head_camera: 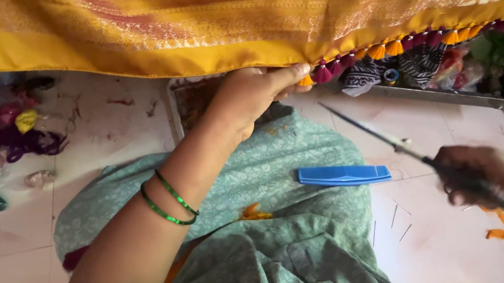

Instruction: Manually tying and trimming decorative tassels on the edge of a yellow and gold sari using thread, a comb, and scissors.

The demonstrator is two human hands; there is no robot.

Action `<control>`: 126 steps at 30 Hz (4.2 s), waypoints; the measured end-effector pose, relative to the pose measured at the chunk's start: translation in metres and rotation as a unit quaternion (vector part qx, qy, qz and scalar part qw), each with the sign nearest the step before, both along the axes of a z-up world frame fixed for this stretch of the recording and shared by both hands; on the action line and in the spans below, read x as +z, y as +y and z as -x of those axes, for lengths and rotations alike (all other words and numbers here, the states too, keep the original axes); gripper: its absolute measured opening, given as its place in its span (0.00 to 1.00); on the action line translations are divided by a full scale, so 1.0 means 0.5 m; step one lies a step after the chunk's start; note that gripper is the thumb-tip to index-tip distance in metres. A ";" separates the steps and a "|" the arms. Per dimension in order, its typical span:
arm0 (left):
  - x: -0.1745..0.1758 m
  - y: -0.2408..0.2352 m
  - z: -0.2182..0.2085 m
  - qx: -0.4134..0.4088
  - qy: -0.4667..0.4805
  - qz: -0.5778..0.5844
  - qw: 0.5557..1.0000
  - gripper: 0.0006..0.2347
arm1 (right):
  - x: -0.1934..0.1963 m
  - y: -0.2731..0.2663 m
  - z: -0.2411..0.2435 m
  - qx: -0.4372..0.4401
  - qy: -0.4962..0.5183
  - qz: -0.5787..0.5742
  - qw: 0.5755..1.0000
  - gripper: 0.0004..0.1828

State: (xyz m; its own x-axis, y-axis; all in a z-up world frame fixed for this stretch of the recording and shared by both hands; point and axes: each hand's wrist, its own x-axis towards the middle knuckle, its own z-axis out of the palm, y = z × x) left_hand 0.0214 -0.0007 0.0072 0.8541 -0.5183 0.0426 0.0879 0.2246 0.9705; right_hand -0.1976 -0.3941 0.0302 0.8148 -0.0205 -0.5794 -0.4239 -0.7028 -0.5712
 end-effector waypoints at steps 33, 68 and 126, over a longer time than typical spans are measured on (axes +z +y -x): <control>0.018 0.016 0.004 -0.059 0.013 -0.012 0.998 0.14 | 0.132 0.054 -0.141 0.102 -0.112 0.295 0.943 0.26; -0.247 0.187 0.168 0.203 0.030 -0.046 0.978 0.20 | -0.309 0.172 0.073 0.221 -0.131 0.144 0.956 0.17; -0.480 0.133 0.245 0.031 -0.246 -0.325 0.912 0.04 | -0.285 0.213 -0.001 -0.117 -0.289 0.124 0.942 0.11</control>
State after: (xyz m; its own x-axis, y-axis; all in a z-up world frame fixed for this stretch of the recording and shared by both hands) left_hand -0.1011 0.0658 -0.2328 0.8428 -0.5224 0.1293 -0.3880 -0.4233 0.8187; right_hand -0.1970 -0.2877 -0.1122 0.9488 -0.3159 0.0068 -0.2525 -0.7712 -0.5844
